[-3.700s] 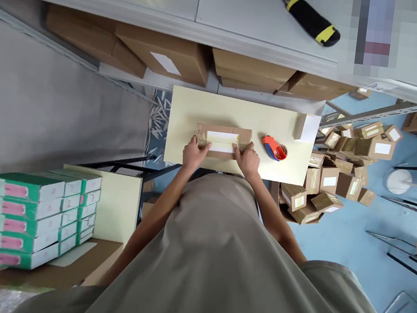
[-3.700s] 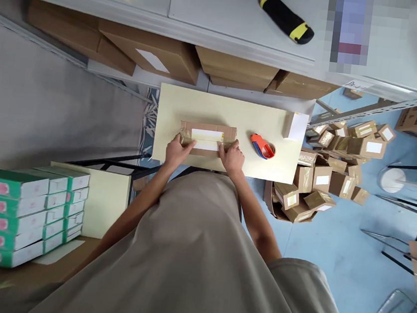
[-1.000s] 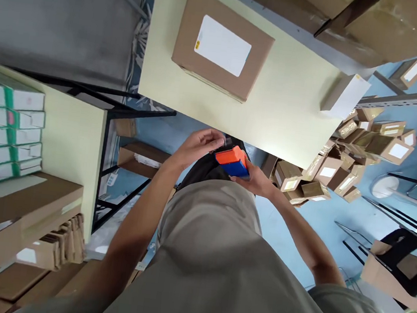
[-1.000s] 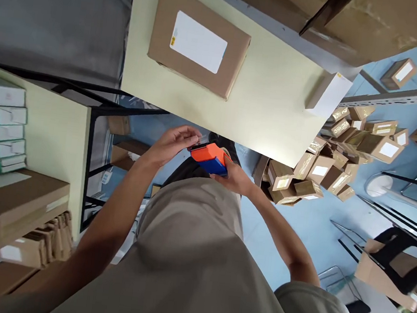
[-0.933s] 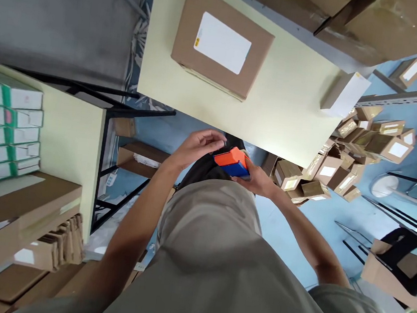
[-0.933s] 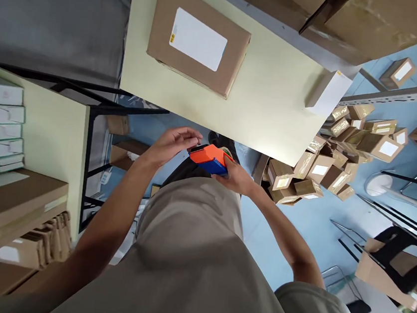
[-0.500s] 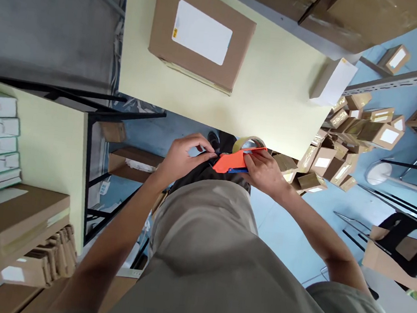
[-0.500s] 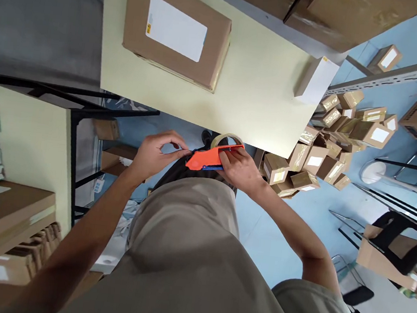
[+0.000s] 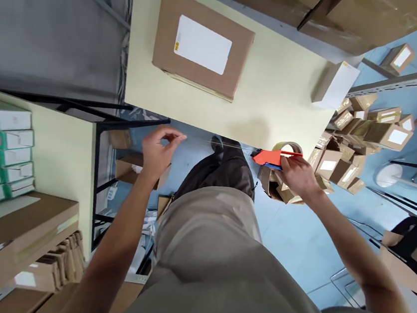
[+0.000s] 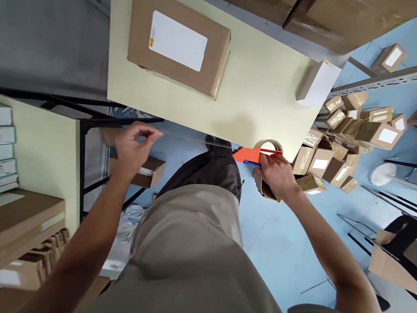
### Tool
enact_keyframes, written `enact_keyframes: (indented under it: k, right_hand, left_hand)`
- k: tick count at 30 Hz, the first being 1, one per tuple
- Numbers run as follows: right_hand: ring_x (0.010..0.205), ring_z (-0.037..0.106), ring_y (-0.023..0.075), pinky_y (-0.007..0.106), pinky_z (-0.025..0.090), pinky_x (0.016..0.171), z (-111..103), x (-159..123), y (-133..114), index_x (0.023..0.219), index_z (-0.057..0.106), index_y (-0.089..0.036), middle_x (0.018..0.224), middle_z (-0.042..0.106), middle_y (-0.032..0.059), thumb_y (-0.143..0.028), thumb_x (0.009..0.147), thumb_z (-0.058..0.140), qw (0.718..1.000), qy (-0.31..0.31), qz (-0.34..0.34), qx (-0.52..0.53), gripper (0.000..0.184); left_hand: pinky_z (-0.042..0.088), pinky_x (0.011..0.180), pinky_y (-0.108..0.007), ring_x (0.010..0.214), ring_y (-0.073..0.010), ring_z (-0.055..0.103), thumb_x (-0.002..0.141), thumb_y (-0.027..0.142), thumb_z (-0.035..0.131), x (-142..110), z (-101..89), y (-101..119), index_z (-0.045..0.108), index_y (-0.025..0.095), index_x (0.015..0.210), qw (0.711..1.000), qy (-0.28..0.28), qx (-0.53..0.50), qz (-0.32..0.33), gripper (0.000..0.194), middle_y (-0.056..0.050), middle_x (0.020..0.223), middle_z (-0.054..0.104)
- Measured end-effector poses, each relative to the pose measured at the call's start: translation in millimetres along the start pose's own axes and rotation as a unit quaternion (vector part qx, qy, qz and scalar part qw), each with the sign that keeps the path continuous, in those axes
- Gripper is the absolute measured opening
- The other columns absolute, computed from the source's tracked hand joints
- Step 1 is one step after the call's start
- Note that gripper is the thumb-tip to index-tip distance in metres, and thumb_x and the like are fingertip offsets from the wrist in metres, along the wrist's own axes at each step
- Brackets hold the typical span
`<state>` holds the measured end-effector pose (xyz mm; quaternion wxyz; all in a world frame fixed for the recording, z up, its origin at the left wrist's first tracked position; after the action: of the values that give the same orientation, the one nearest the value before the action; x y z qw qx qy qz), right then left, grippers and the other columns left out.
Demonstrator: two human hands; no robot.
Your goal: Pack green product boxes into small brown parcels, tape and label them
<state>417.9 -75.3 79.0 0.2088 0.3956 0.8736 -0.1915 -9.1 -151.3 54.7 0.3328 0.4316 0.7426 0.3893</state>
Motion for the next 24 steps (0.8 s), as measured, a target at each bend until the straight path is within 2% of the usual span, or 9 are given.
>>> enact_keyframes:
  k: [3,6,9,13,16,19,22,24]
  right_hand:
    - [0.095,0.079,0.0349,0.050,0.058,0.103,13,28,18,0.129,0.070,-0.007,0.101,0.084,0.0236,-0.040,0.115,0.051,1.000,0.013,0.014,0.016,0.040]
    - [0.098,0.079,0.0361,0.054,0.057,0.107,23,73,30,0.133,0.066,-0.006,0.103,0.084,0.0240,-0.047,0.116,0.050,0.997,0.041,0.057,0.040,0.047]
    - [0.105,0.078,0.0387,0.060,0.055,0.111,28,118,44,0.136,0.062,-0.004,0.106,0.082,0.0249,-0.055,0.117,0.048,0.989,0.077,0.099,0.073,0.056]
    - [0.107,0.078,0.0364,0.063,0.055,0.110,31,154,58,0.137,0.060,-0.004,0.112,0.079,0.0257,-0.056,0.120,0.042,0.981,0.122,0.119,0.090,0.058]
    - [0.106,0.078,0.0358,0.064,0.056,0.108,32,164,58,0.138,0.060,-0.006,0.114,0.079,0.0246,-0.055,0.120,0.040,0.977,0.153,0.109,0.099,0.055]
    - [0.108,0.078,0.0374,0.066,0.055,0.110,32,164,49,0.140,0.059,-0.007,0.112,0.078,0.0233,-0.053,0.120,0.042,0.974,0.164,0.112,0.113,0.053]
    - [0.110,0.078,0.0390,0.067,0.052,0.113,30,158,32,0.144,0.058,-0.006,0.110,0.078,0.0232,-0.050,0.120,0.042,0.970,0.159,0.124,0.132,0.053]
    - [0.112,0.077,0.0402,0.068,0.050,0.115,27,152,16,0.147,0.057,-0.005,0.111,0.078,0.0247,-0.048,0.119,0.042,0.969,0.150,0.132,0.144,0.053]
  left_hand:
    - [0.059,0.087,-0.034,0.089,-0.0211,0.071,0.095,0.056,0.083,27,21.2,-35,0.073,0.025,0.092,0.998,0.010,-0.036,-0.049,0.033,-0.004,0.091,0.076]
    - [0.057,0.088,-0.032,0.100,-0.0214,0.071,0.095,0.057,0.082,62,58.0,-62,0.070,0.026,0.096,0.992,0.036,-0.079,-0.086,0.033,-0.004,0.098,0.076]
    - [0.056,0.093,-0.035,0.106,-0.0216,0.071,0.094,0.059,0.083,99,88.8,-78,0.069,0.026,0.096,0.988,0.050,-0.108,-0.103,0.036,-0.004,0.101,0.075]
    - [0.056,0.103,-0.039,0.114,-0.0209,0.070,0.092,0.068,0.086,134,105.4,-90,0.071,0.025,0.099,0.984,0.054,-0.130,-0.110,0.046,-0.002,0.104,0.075]
    - [0.057,0.102,-0.041,0.116,-0.0206,0.071,0.092,0.076,0.083,145,108.1,-94,0.072,0.023,0.104,0.984,0.069,-0.131,-0.096,0.056,-0.002,0.106,0.075]
    - [0.059,0.101,-0.040,0.120,-0.0222,0.074,0.097,0.078,0.076,147,115.3,-94,0.072,0.027,0.120,0.979,0.088,-0.155,-0.098,0.056,-0.004,0.116,0.077]
    - [0.057,0.112,-0.038,0.130,-0.0200,0.073,0.113,0.077,0.048,146,130.5,-92,0.054,0.026,0.153,0.951,0.133,-0.225,-0.166,0.065,-0.010,0.140,0.073]
    - [0.055,0.118,-0.042,0.149,-0.0237,0.064,0.114,0.081,0.035,151,142.6,-84,0.046,0.024,0.162,0.946,0.118,-0.238,-0.185,0.076,-0.015,0.157,0.063]
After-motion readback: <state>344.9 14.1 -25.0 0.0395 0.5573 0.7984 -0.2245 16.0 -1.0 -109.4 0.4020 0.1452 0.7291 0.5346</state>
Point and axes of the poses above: each hand's wrist, its own x-axis towards the middle knuckle, its own z-axis out of the palm, y = z × x, the point moved 3 cm from there along x, towards the middle knuckle
